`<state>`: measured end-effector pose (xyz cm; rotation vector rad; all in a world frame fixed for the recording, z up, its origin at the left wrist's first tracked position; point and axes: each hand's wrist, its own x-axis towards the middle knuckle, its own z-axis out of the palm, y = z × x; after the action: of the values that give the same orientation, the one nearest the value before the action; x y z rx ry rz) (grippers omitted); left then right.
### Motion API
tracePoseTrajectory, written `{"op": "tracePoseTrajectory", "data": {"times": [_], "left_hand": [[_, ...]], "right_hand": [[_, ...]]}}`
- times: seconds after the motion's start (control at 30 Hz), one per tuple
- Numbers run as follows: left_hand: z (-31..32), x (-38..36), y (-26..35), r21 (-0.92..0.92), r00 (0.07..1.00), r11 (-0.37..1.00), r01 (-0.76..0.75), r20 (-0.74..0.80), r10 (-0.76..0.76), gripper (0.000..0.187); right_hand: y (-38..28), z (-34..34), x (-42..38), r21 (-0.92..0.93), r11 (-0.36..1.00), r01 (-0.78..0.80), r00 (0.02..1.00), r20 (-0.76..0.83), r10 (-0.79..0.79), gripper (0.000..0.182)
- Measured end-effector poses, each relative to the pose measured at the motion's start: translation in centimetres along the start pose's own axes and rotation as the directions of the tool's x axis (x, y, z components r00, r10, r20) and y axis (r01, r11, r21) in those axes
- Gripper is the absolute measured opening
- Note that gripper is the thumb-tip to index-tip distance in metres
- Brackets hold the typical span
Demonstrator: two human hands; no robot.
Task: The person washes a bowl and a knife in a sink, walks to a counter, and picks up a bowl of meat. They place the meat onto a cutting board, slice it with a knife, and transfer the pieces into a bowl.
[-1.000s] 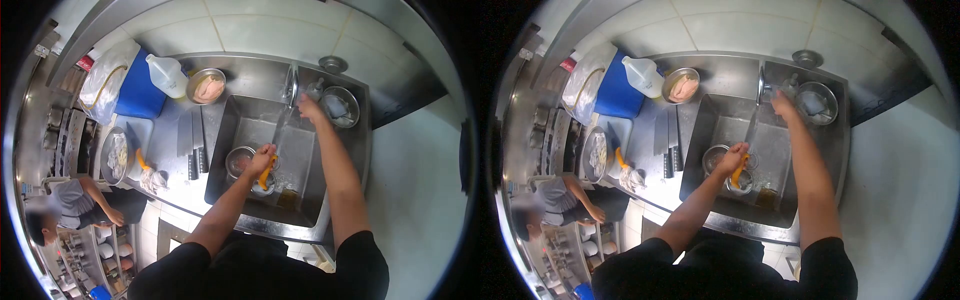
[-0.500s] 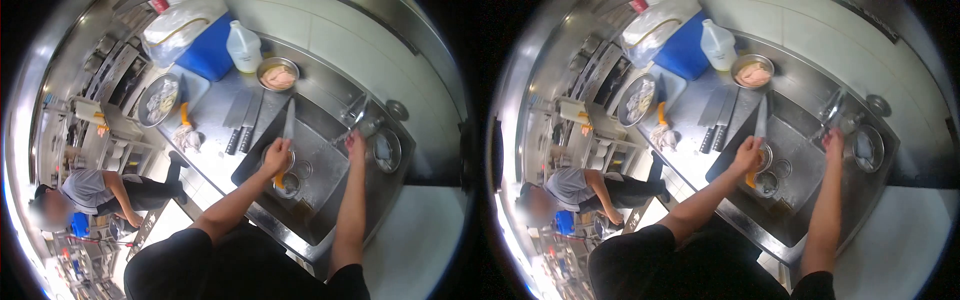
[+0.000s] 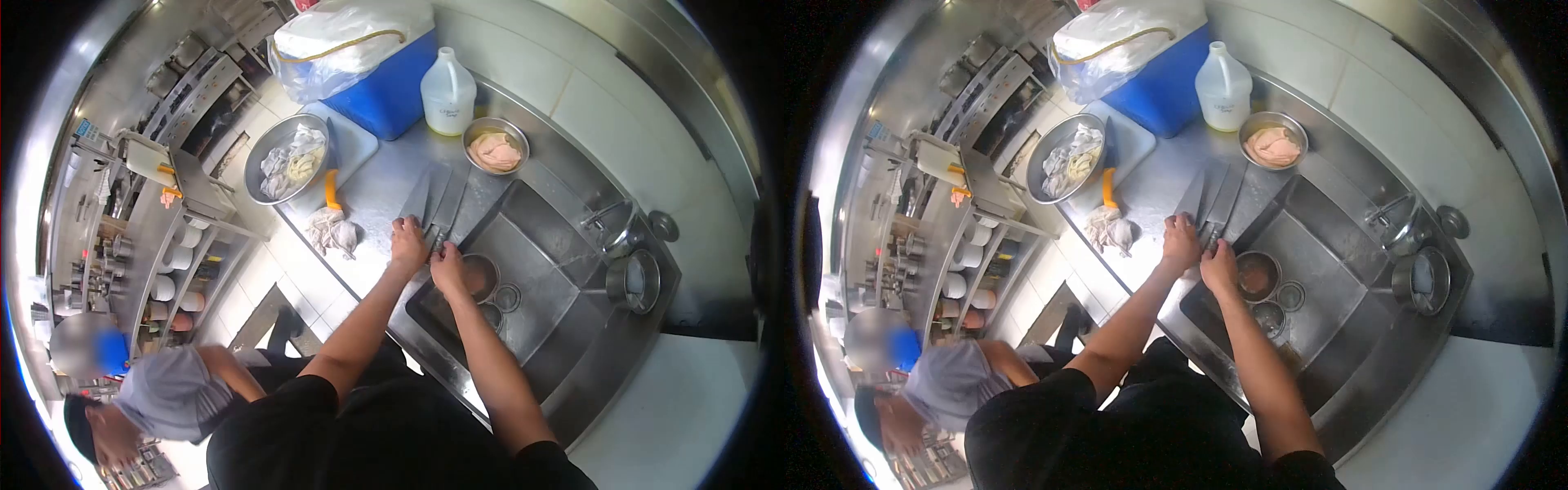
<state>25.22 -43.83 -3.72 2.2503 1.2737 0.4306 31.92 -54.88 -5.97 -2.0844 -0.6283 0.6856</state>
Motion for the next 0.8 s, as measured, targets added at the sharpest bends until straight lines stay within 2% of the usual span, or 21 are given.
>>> {"op": "tracePoseTrajectory", "data": {"times": [0.03, 0.07, 0.17, 0.2, 0.3, 0.33, 0.43, 0.53, 0.57, 0.63, 0.67, 0.73, 0.8], "left_hand": [[0.0, 0.0, -0.2, -0.044, 0.999, 0.999, -0.022, -0.042, 0.02, 0.057], [-0.1, -0.2, -0.6, -0.137, 0.997, 0.989, 0.063, -0.024, -0.067, 0.06], [-2.4, -1.7, -1.0, -0.131, 0.991, 0.982, 0.134, 0.035, -0.13, 0.072], [-2.9, -1.9, -1.4, -0.062, 0.973, 0.978, 0.201, 0.129, -0.192, 0.08], [-3.9, -1.4, -3.3, -0.029, 0.94, 0.977, 0.213, 0.281, -0.196, 0.076], [-3.6, -1.1, -3.9, -0.034, 0.956, 0.988, 0.154, 0.256, -0.14, 0.071], [-3.0, 0.3, -4.5, -0.034, 0.923, 0.974, 0.225, 0.327, -0.202, 0.073], [-3.2, 1.7, -4.5, 0.0, 0.846, 0.956, 0.292, 0.467, -0.258, 0.074], [-4.2, 1.9, -4.4, -0.029, 0.831, 0.96, 0.277, 0.51, -0.224, 0.07], [-7.7, 2.4, -3.2, -0.079, 0.797, 0.967, 0.243, 0.584, -0.153, 0.062], [-8.6, 2.5, -3.2, -0.107, 0.774, 0.955, 0.277, 0.614, -0.155, 0.055], [-9.8, 2.8, -3.5, -0.153, 0.731, 0.932, 0.33, 0.666, -0.149, 0.041], [-11.1, 2.4, -4.9, -0.368, 0.602, 0.769, 0.522, 0.798, -0.027, 0.038]], "right_hand": [[-0.5, 1.0, 0.8, -0.064, 0.998, -0.012, 1.0, -0.025, 0.01, 0.045], [-0.7, 1.4, 1.6, 0.002, 0.999, -0.038, 0.999, -0.012, 0.038, 0.048], [-1.7, 2.1, 2.2, -0.154, 0.986, -0.067, 0.997, -0.049, 0.06, 0.049], [-2.7, 1.9, 2.0, -0.143, 0.986, -0.085, 0.995, -0.059, 0.077, 0.048], [-8.8, 0.3, 0.6, -0.223, 0.954, -0.198, 0.98, -0.063, 0.189, 0.048], [-8.1, 1.2, 1.2, -0.297, 0.938, -0.177, 0.981, -0.126, 0.145, 0.05], [-7.5, 1.9, 2.7, -0.383, 0.869, -0.314, 0.947, -0.06, 0.316, 0.051], [-2.3, 2.8, 4.7, -0.068, 0.977, -0.2, 0.979, 0.025, 0.202, 0.041], [-2.7, 2.5, 4.6, 0.115, 0.941, -0.317, 0.948, 0.073, 0.31, 0.038], [-4.5, 1.5, 4.0, 0.44, 0.723, -0.533, 0.845, 0.233, 0.481, 0.032], [-5.4, 1.1, 3.2, 0.585, 0.598, -0.548, 0.833, 0.315, 0.455, 0.024], [-5.7, 0.5, 2.6, 0.618, 0.59, -0.519, 0.853, 0.336, 0.399, 0.021], [-5.3, -0.3, 1.4, 0.632, 0.598, -0.493, 0.868, 0.315, 0.383, 0.022]]}}
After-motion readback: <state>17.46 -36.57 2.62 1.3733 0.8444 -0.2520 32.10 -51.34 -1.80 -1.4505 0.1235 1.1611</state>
